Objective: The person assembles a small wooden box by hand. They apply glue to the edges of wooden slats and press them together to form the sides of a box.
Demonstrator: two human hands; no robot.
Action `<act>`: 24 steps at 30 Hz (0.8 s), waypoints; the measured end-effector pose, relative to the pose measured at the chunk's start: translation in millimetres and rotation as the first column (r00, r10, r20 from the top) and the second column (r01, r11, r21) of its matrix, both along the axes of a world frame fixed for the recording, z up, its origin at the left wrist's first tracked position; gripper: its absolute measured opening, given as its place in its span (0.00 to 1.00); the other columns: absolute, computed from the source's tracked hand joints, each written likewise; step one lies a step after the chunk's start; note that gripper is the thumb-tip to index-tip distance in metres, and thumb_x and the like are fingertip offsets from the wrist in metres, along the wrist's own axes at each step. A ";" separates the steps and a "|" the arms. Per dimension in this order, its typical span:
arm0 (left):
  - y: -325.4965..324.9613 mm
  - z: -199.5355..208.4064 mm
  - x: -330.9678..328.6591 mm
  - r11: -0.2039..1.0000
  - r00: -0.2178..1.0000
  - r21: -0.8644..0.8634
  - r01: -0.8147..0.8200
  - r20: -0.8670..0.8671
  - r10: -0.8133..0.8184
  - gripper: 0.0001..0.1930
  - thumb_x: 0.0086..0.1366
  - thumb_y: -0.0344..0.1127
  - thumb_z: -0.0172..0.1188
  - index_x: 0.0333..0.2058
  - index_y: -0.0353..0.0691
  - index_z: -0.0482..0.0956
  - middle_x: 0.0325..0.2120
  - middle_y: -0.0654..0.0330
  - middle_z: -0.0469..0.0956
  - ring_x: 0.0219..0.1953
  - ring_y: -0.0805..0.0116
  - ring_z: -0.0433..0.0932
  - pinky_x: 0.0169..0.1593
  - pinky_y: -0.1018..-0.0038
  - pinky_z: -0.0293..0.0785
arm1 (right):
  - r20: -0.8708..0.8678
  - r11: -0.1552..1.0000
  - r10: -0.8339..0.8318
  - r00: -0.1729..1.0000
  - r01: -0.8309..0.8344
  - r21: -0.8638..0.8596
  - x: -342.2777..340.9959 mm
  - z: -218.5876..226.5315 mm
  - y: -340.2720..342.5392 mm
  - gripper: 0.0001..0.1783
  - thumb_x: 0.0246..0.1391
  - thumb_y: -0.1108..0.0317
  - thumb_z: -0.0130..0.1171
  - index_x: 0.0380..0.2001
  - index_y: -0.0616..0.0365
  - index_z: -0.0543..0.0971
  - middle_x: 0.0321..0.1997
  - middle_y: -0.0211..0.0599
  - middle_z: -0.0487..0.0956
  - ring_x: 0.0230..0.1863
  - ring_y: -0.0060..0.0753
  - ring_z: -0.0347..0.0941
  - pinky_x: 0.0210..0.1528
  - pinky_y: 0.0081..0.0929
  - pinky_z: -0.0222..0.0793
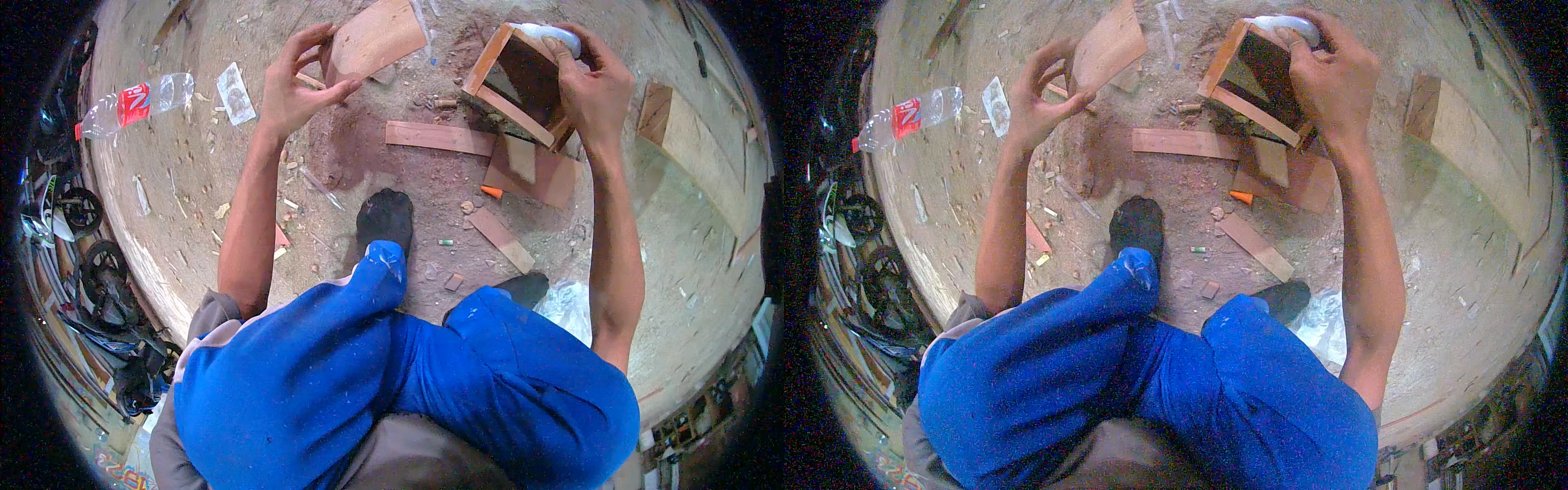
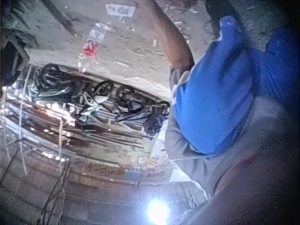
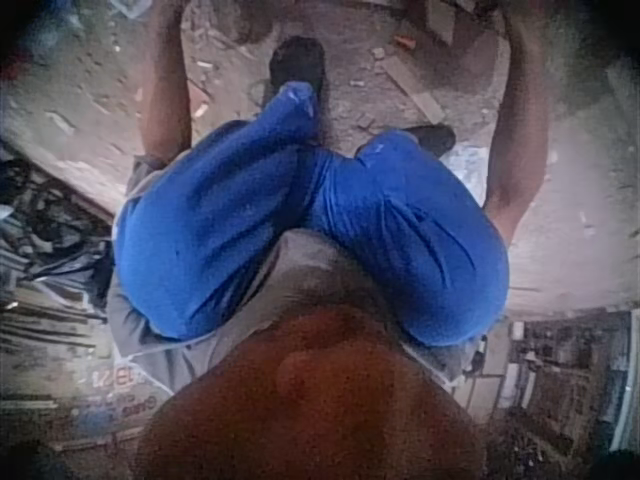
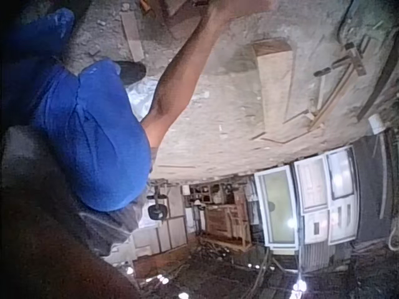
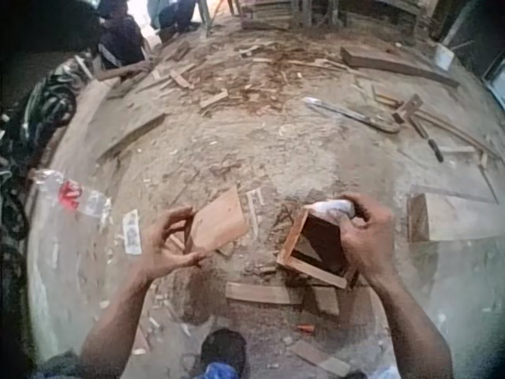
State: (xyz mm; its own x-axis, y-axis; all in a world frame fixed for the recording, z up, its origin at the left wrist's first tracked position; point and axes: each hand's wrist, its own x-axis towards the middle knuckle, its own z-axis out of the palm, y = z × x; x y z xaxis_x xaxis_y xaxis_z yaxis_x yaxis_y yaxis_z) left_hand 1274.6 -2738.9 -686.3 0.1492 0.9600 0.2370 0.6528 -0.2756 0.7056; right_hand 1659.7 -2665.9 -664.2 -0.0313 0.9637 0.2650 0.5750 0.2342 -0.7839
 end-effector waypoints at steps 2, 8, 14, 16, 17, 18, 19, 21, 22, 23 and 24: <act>-1.5 3.1 1.5 0.996 0.998 -0.087 -0.018 0.058 0.023 0.46 0.49 0.40 0.84 0.65 0.41 0.69 0.61 0.53 0.77 0.60 0.58 0.78 0.44 0.66 0.89 | -0.010 1.000 0.004 1.000 -0.004 0.002 0.6 -1.1 1.4 0.13 0.58 0.67 0.70 0.47 0.53 0.88 0.39 0.36 0.89 0.37 0.20 0.82 0.40 0.22 0.78; -3.7 3.0 0.9 0.996 0.996 -0.089 -0.029 0.081 0.036 0.47 0.48 0.41 0.84 0.65 0.41 0.70 0.61 0.54 0.77 0.61 0.58 0.78 0.53 0.63 0.86 | 0.038 0.997 -0.023 0.999 0.026 -0.071 -0.6 -2.2 -10.1 0.15 0.57 0.67 0.71 0.48 0.53 0.87 0.39 0.37 0.89 0.38 0.21 0.83 0.40 0.22 0.78; -3.2 0.4 0.6 0.997 0.996 -0.071 -0.028 0.079 0.034 0.46 0.48 0.43 0.84 0.64 0.40 0.71 0.59 0.54 0.78 0.59 0.61 0.79 0.65 0.59 0.76 | 0.006 0.999 0.025 1.000 -0.025 -0.036 7.9 -2.9 -1.4 0.16 0.57 0.67 0.71 0.49 0.53 0.87 0.39 0.37 0.89 0.39 0.22 0.83 0.41 0.23 0.79; -3.4 2.9 2.2 0.996 0.996 -0.078 -0.030 0.080 0.036 0.46 0.47 0.43 0.84 0.64 0.40 0.71 0.59 0.54 0.78 0.59 0.62 0.79 0.65 0.59 0.76 | -0.011 0.999 0.035 0.999 -0.035 -0.015 9.7 -7.2 -1.0 0.16 0.57 0.67 0.71 0.49 0.54 0.87 0.39 0.37 0.89 0.40 0.22 0.83 0.42 0.23 0.79; -3.8 3.7 2.7 0.996 0.996 -0.087 -0.033 0.083 0.040 0.46 0.47 0.43 0.85 0.64 0.40 0.71 0.59 0.55 0.78 0.60 0.62 0.79 0.65 0.60 0.76 | -0.026 0.999 0.045 0.999 -0.045 0.006 9.8 -7.7 -1.2 0.16 0.57 0.66 0.71 0.49 0.54 0.87 0.40 0.36 0.89 0.40 0.22 0.83 0.43 0.23 0.79; -3.5 4.3 3.5 0.996 0.996 -0.088 -0.032 0.081 0.040 0.46 0.47 0.43 0.85 0.64 0.40 0.71 0.59 0.55 0.78 0.60 0.62 0.79 0.65 0.60 0.76 | -0.028 0.999 0.045 0.999 -0.045 0.005 10.4 -6.2 0.0 0.16 0.57 0.66 0.71 0.49 0.54 0.87 0.40 0.36 0.89 0.40 0.22 0.83 0.43 0.23 0.79; -2.7 4.8 4.4 0.996 0.997 -0.082 -0.028 0.072 0.034 0.46 0.47 0.43 0.85 0.64 0.40 0.71 0.59 0.55 0.78 0.60 0.62 0.79 0.65 0.60 0.76 | 0.006 1.000 0.013 1.000 -0.013 -0.023 11.3 -2.7 2.4 0.16 0.57 0.66 0.71 0.49 0.54 0.87 0.40 0.36 0.89 0.41 0.22 0.83 0.43 0.23 0.78; -1.9 3.9 3.7 0.997 0.998 -0.075 -0.018 0.061 0.023 0.46 0.47 0.43 0.85 0.64 0.40 0.72 0.59 0.55 0.78 0.60 0.62 0.79 0.65 0.60 0.76 | 0.038 0.998 -0.023 0.999 0.024 -0.051 10.4 -2.4 4.4 0.16 0.58 0.66 0.71 0.49 0.54 0.87 0.40 0.36 0.89 0.41 0.21 0.83 0.44 0.23 0.78; -2.2 3.4 3.9 0.997 0.998 -0.070 -0.018 0.064 0.022 0.46 0.47 0.43 0.85 0.64 0.40 0.72 0.59 0.55 0.78 0.60 0.62 0.78 0.65 0.60 0.76 | 0.015 0.999 -0.020 1.000 0.021 -0.032 8.2 -4.6 6.2 0.16 0.58 0.66 0.71 0.49 0.54 0.87 0.40 0.35 0.89 0.41 0.21 0.83 0.44 0.23 0.78; -2.6 3.1 3.9 0.998 0.997 -0.066 -0.019 0.067 0.024 0.46 0.47 0.43 0.85 0.64 0.41 0.72 0.60 0.55 0.78 0.60 0.62 0.78 0.65 0.60 0.76 | -0.008 1.000 -0.016 1.000 0.016 -0.013 4.5 -4.0 6.6 0.15 0.58 0.66 0.71 0.49 0.53 0.87 0.40 0.34 0.89 0.41 0.21 0.83 0.44 0.22 0.78; -2.7 2.9 3.6 0.998 0.998 -0.067 -0.018 0.067 0.022 0.46 0.47 0.43 0.85 0.64 0.41 0.72 0.60 0.55 0.78 0.60 0.62 0.78 0.65 0.60 0.76 | -0.009 1.000 -0.018 1.000 0.018 -0.014 1.9 -1.0 6.2 0.15 0.58 0.66 0.71 0.49 0.53 0.87 0.40 0.34 0.89 0.41 0.21 0.83 0.44 0.22 0.78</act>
